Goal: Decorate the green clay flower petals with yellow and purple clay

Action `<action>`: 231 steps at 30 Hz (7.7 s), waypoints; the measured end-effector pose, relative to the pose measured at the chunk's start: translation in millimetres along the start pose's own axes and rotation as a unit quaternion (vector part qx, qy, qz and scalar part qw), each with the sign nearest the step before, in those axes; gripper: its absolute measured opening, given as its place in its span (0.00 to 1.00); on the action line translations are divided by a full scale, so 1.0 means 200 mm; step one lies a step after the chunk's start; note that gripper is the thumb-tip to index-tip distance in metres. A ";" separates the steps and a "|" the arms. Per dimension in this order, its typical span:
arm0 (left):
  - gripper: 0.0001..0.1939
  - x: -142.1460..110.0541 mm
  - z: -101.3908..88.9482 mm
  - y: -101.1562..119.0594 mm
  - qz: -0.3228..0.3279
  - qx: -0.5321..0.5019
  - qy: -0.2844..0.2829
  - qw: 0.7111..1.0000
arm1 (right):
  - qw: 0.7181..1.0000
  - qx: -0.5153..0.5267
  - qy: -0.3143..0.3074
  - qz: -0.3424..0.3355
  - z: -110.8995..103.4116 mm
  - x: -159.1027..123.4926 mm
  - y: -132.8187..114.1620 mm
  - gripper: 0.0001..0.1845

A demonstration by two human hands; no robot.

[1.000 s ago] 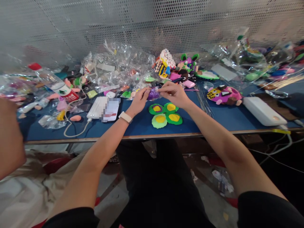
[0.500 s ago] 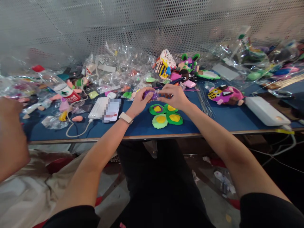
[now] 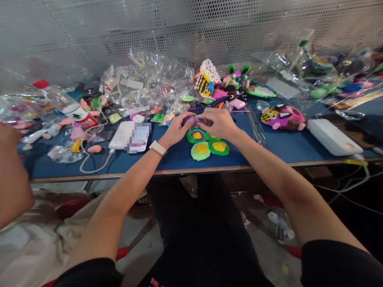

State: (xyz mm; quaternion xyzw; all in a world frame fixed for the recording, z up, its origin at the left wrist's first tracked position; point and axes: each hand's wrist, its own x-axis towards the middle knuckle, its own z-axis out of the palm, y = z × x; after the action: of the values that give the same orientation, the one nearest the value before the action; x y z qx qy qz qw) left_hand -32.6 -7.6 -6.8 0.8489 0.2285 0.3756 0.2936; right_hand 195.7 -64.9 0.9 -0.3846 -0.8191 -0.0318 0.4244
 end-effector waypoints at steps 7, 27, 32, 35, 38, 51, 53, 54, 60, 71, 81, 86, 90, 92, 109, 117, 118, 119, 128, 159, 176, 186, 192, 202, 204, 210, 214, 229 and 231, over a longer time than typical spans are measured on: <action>0.37 0.05 -0.04 -0.05 -0.007 0.059 0.125 0.990 | 0.987 0.038 0.135 0.084 -0.02 0.01 0.09 0.17; 0.15 -0.01 -0.01 -0.19 -0.017 0.271 0.024 0.962 | 0.955 0.174 0.091 0.221 0.01 0.00 0.13 0.21; 0.12 0.05 0.00 -0.23 0.028 0.277 0.047 0.959 | 0.949 0.222 0.075 0.208 0.03 0.01 0.13 0.19; 0.05 0.19 -0.02 -0.22 0.029 0.254 0.001 0.967 | 0.941 0.244 0.072 0.223 0.04 0.01 0.13 0.19; 0.06 0.31 -0.05 -0.16 0.047 0.213 -0.057 0.974 | 0.927 0.272 0.089 0.243 0.04 0.01 0.14 0.21; 0.18 0.21 0.10 -0.07 0.084 0.190 0.027 0.978 | 0.906 0.314 0.084 0.273 0.03 0.02 0.14 0.29; 0.21 0.21 0.09 -0.07 0.091 0.194 0.033 0.976 | 0.898 0.331 0.078 0.278 0.03 0.02 0.14 0.32; 0.21 0.21 0.09 -0.07 0.093 0.194 0.037 0.976 | 0.894 0.343 0.076 0.280 0.03 0.02 0.13 0.32; 0.17 0.20 0.09 -0.04 0.086 0.186 0.045 0.978 | 0.859 0.400 0.071 0.311 0.02 0.03 0.13 0.31; 0.18 0.19 0.09 0.04 0.109 0.136 0.075 0.982 | 0.825 0.456 0.070 0.326 0.02 0.03 0.12 0.35; 0.17 0.18 0.12 0.12 0.103 0.102 0.101 0.984 | 0.792 0.523 0.068 0.306 0.03 0.04 0.12 0.39; 0.15 0.18 0.11 0.08 0.116 0.165 0.099 0.974 | 0.797 0.511 0.098 0.307 0.04 0.05 0.12 0.41; 0.12 0.18 0.09 0.06 0.113 0.202 0.112 0.966 | 0.800 0.510 0.104 0.298 0.04 0.05 0.12 0.41; 0.10 0.18 0.09 0.06 0.115 0.213 0.114 0.963 | 0.797 0.511 0.100 0.306 0.04 0.05 0.11 0.40; 0.12 0.20 0.09 0.00 0.095 0.249 0.093 0.959 | 0.792 0.492 0.093 0.350 0.04 0.04 0.14 0.40; 0.16 0.21 0.08 0.01 0.094 0.245 0.092 0.961 | 0.788 0.495 0.047 0.364 0.02 0.03 0.14 0.33; 0.16 0.20 0.08 0.01 0.096 0.243 0.091 0.961 | 0.790 0.493 0.043 0.362 0.03 0.03 0.14 0.33; 0.16 0.20 0.08 0.02 0.098 0.240 0.088 0.962 | 0.793 0.490 0.041 0.360 0.03 0.03 0.14 0.32; 0.14 0.21 0.07 0.03 0.096 0.172 0.041 0.980 | 0.799 0.488 0.031 0.351 -0.01 0.03 0.15 0.33; 0.09 0.19 0.04 0.03 0.084 0.182 0.071 0.977 | 0.806 0.466 0.067 0.358 -0.01 0.05 0.09 0.32; 0.08 0.19 0.03 0.02 0.087 0.184 0.043 0.978 | 0.819 0.450 0.061 0.351 0.00 0.03 0.11 0.32; 0.08 0.19 0.04 0.02 0.102 0.175 0.058 0.978 | 0.811 0.460 0.061 0.356 -0.03 0.04 0.09 0.32; 0.10 0.19 0.03 0.01 0.080 0.179 0.051 0.979 | 0.812 0.456 0.055 0.361 -0.03 0.04 0.09 0.29; 0.08 0.19 0.03 0.00 0.075 0.170 0.039 0.982 | 0.812 0.458 0.041 0.359 -0.02 0.04 0.09 0.27; 0.07 0.19 0.04 0.00 0.082 0.173 0.035 0.981 | 0.809 0.462 0.034 0.363 -0.01 0.03 0.10 0.27; 0.06 0.19 0.04 0.00 0.080 0.182 0.023 0.980 | 0.810 0.458 0.026 0.366 -0.01 0.02 0.11 0.28; 0.09 0.19 0.03 -0.01 0.076 0.197 -0.004 0.978 | 0.817 0.446 0.037 0.365 -0.01 0.02 0.10 0.30; 0.17 0.03 -0.19 0.00 0.030 0.070 -0.155 0.985 | 0.863 0.362 0.009 0.352 0.00 0.01 0.13 0.24; 0.17 0.02 -0.20 0.00 0.021 0.063 -0.198 0.978 | 0.865 0.362 0.002 0.347 0.00 0.01 0.14 0.24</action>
State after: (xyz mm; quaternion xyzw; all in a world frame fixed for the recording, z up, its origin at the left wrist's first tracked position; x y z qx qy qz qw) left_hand -61.4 7.3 17.9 0.9279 0.1705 0.1908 0.2711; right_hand 213.4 -44.0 -6.6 -0.4633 -0.5860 0.4151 0.5192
